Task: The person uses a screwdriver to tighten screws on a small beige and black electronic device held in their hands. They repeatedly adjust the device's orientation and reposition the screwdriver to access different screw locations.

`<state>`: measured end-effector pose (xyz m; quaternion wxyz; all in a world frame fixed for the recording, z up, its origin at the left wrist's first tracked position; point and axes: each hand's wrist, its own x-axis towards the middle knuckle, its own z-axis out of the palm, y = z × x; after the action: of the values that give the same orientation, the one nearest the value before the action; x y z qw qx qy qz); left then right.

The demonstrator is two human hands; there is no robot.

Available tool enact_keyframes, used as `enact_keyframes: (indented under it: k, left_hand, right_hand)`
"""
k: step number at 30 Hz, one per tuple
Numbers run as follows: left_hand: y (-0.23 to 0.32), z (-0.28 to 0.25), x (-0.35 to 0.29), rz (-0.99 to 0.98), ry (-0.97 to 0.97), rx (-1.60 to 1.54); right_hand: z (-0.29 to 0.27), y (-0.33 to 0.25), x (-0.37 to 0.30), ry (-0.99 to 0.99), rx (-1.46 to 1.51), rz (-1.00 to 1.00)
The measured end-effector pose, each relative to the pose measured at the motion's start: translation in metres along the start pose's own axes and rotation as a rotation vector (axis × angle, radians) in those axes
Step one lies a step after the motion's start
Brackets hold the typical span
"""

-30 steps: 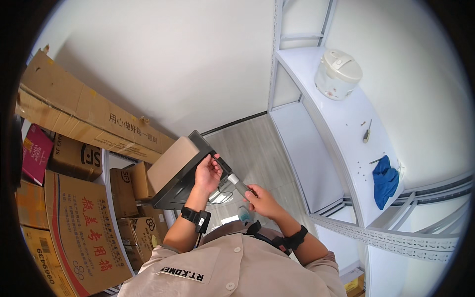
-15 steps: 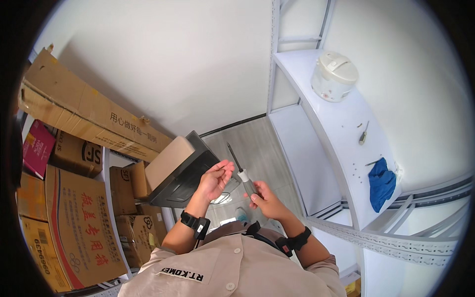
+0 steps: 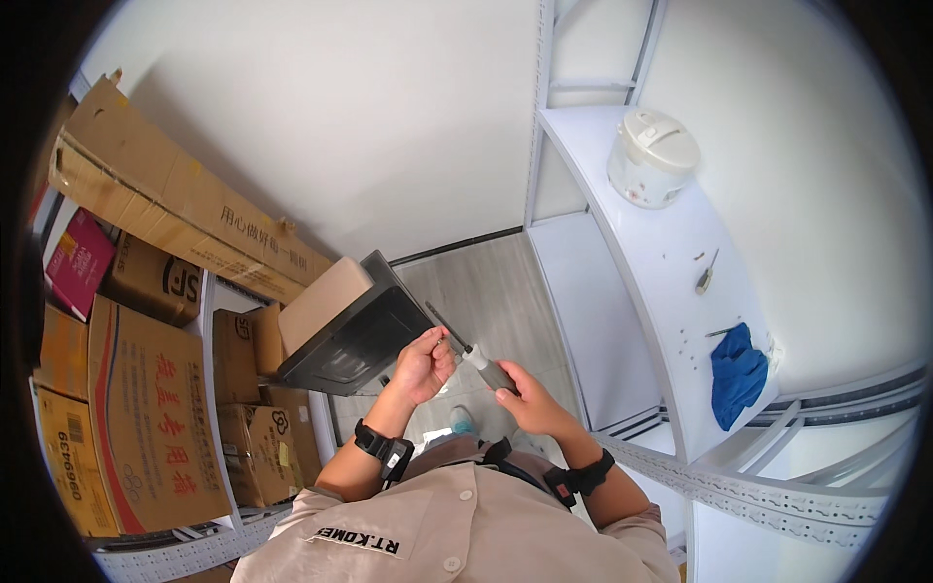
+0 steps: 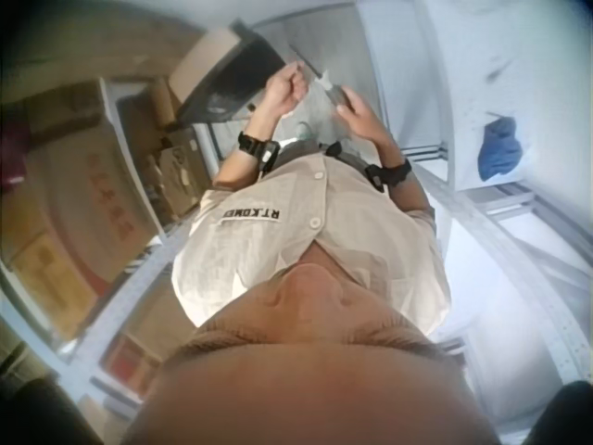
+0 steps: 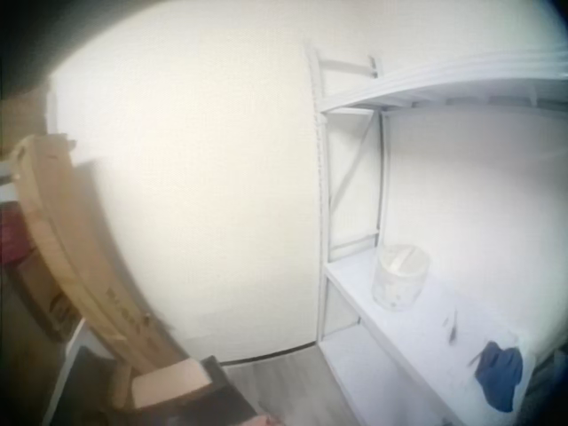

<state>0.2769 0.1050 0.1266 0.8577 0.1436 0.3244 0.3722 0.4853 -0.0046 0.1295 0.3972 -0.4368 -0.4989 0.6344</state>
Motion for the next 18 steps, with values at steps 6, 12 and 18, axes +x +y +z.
enact_keyframes:
  k: [6, 12, 18]
  left_hand:
    - [-0.015, -0.007, 0.003, 0.152, 0.053, -0.109]
    - [-0.018, -0.011, 0.000, 0.222, 0.064, -0.124]
    - [-0.025, -0.012, -0.002, 0.232, 0.102, -0.067]
  right_hand:
    - [-0.016, 0.006, -0.025, 0.026, -0.207, 0.015]
    - [-0.029, 0.002, -0.043, 0.025, -0.268, 0.129]
    - [-0.038, 0.011, -0.047, 0.023, -0.318, 0.115]
